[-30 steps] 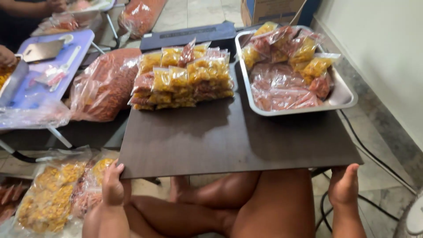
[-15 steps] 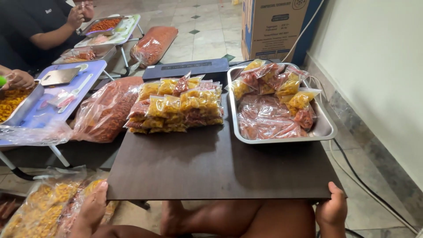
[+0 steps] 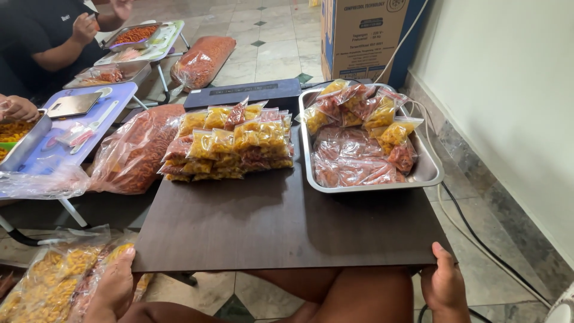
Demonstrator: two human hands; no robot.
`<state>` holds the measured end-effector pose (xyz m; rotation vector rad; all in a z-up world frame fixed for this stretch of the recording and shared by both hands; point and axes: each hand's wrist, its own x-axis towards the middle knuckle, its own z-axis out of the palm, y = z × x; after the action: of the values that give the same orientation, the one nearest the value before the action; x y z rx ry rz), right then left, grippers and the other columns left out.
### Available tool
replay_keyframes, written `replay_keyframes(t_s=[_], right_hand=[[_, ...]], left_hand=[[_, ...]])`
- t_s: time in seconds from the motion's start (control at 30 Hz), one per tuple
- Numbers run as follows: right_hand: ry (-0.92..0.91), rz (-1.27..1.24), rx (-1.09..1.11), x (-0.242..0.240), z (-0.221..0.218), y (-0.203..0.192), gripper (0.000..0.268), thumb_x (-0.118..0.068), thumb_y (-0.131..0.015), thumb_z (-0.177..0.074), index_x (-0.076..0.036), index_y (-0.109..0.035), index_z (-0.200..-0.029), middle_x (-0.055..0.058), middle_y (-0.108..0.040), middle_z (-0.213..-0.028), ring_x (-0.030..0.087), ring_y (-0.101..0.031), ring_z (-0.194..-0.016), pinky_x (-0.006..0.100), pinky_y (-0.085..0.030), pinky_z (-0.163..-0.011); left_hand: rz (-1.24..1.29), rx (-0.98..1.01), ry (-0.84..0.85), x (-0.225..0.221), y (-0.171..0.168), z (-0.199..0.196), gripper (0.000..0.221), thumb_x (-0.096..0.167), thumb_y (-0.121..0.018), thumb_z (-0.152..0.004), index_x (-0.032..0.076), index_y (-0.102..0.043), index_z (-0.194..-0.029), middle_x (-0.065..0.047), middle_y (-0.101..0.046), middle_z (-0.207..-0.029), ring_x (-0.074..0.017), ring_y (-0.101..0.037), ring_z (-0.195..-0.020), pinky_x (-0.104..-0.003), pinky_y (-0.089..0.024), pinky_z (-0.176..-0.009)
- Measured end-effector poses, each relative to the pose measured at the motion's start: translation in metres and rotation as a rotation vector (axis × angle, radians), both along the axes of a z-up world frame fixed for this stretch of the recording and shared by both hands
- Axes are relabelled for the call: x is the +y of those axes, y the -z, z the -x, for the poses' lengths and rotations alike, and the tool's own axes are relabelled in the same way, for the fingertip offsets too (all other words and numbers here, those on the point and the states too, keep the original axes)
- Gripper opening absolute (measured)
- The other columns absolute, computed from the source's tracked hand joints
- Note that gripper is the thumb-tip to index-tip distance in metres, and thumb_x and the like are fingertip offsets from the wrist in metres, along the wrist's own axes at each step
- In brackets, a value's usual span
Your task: Organizing and stacking small plastic bags of snacks on a low table.
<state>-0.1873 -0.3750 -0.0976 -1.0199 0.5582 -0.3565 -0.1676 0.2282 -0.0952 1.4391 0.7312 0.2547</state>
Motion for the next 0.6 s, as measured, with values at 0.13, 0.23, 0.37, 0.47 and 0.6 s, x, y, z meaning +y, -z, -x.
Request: replay_keyframes(t_s=[0.13, 0.23, 0.37, 0.47, 0.6], right_hand=[[0.047, 0.016, 0.008, -0.007, 0.002, 0.013, 0.047, -0.024, -0.044, -0.103, 0.008, -0.055, -0.136, 0.016, -0.060, -0.135, 0.026, -0.057, -0.127, 0.033, -0.044, -0.107], [0.046, 0.050, 0.048, -0.009, 0.007, 0.018, 0.047, -0.027, -0.044, -0.105, 0.008, -0.056, -0.134, 0.015, -0.061, -0.132, 0.024, -0.057, -0.124, 0.033, -0.044, -0.106], [0.060, 0.002, -0.065, -0.005, 0.013, 0.017, 0.050, -0.022, -0.039, -0.103, 0.008, -0.049, -0.142, 0.019, -0.055, -0.143, 0.028, -0.052, -0.134, 0.036, -0.040, -0.114], [0.049, 0.014, -0.126, -0.009, 0.013, 0.023, 0.052, -0.022, -0.037, -0.101, 0.008, -0.047, -0.143, 0.019, -0.054, -0.145, 0.030, -0.051, -0.135, 0.038, -0.040, -0.115], [0.078, -0.001, -0.143, -0.009, 0.016, 0.025, 0.052, -0.023, -0.037, -0.101, 0.008, -0.047, -0.142, 0.018, -0.053, -0.146, 0.027, -0.050, -0.139, 0.034, -0.037, -0.120]], left_hand=[[-0.125, 0.032, 0.012, 0.013, 0.017, 0.002, 0.049, 0.023, -0.035, -0.113, -0.011, -0.045, -0.146, -0.021, -0.048, -0.151, -0.0266, -0.044, -0.138, -0.039, -0.032, -0.120], [-0.039, -0.041, 0.044, 0.019, 0.027, 0.008, 0.036, 0.022, -0.034, -0.118, -0.010, -0.053, -0.117, -0.023, -0.049, -0.111, -0.0283, -0.047, -0.103, -0.045, -0.043, -0.091], [-0.438, 0.190, 0.043, 0.020, 0.021, 0.017, 0.054, 0.030, -0.039, -0.108, -0.006, -0.054, -0.146, -0.019, -0.050, -0.155, -0.0268, -0.041, -0.146, -0.037, -0.024, -0.124], [-0.550, 0.357, 0.058, 0.027, 0.031, 0.021, 0.062, 0.043, -0.039, -0.104, 0.003, -0.056, -0.149, -0.016, -0.046, -0.159, -0.0300, -0.039, -0.149, -0.040, -0.022, -0.124], [-0.448, 0.201, -0.197, -0.006, 0.019, 0.032, 0.049, 0.038, -0.057, -0.098, 0.007, -0.069, -0.134, -0.009, -0.063, -0.142, -0.0227, -0.052, -0.135, -0.035, -0.035, -0.112]])
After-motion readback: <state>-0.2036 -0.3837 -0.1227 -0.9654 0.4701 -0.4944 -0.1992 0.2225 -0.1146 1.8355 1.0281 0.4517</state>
